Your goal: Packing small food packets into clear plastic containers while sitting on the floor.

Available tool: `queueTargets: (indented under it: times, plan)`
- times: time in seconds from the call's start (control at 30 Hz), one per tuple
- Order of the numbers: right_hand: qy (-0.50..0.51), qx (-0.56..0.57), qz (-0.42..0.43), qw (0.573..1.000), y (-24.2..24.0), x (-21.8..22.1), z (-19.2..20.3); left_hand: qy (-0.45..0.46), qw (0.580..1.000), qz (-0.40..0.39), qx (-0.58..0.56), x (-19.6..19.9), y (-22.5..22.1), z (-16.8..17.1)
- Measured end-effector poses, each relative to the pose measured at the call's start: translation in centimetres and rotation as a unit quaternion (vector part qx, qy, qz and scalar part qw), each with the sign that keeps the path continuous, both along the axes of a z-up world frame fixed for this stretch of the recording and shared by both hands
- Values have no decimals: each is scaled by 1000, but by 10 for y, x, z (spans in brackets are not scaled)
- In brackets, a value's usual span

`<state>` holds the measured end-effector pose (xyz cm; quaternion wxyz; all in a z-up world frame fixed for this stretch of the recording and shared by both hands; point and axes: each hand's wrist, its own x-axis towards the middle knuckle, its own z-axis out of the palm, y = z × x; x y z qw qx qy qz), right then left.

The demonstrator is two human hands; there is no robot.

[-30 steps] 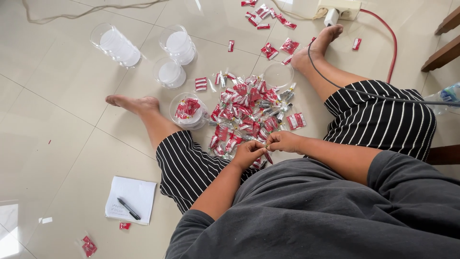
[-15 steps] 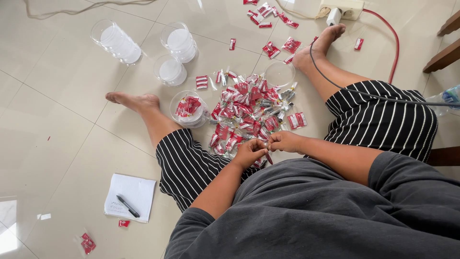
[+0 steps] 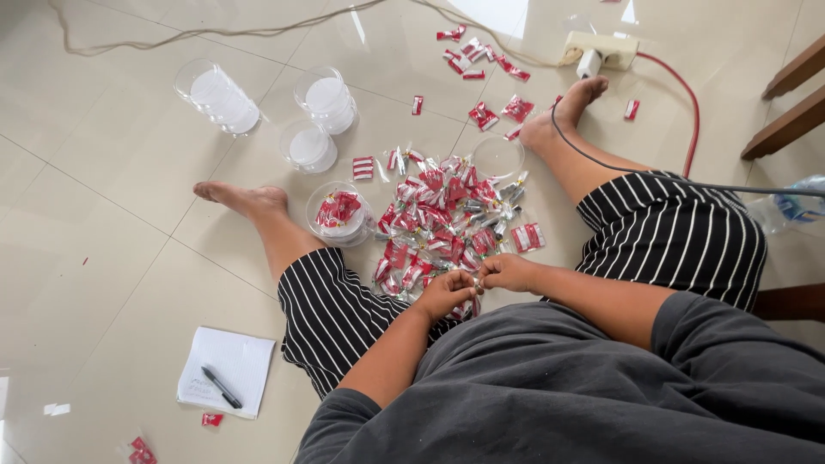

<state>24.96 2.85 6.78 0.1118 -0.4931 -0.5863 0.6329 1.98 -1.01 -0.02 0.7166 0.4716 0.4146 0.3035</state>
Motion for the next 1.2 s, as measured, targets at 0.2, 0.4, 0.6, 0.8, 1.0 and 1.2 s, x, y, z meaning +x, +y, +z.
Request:
queueTargets:
  times: [0.2, 0.4, 0.6, 0.8, 1.0, 1.2]
  plan:
    - [-7, -46, 18, 999, 2, -5, 7, 10, 1000, 2, -18, -1, 4, -16]
    - [-41, -85, 39, 995, 6, -17, 3, 35, 998, 39, -46, -4, 5, -7]
    - [-24, -114, 86, 989, 13, -13, -11, 108, 990, 88, -5, 4, -10, -10]
    - [8, -87, 22, 996, 2, -20, -4, 173, 983, 52, -15, -5, -23, 15]
    - [12, -97, 12, 995, 6, -21, 5, 134, 990, 21, -43, -22, -14, 21]
    - [34, -55, 24, 998, 4, -16, 18, 126, 989, 36, -65, -17, -18, 21]
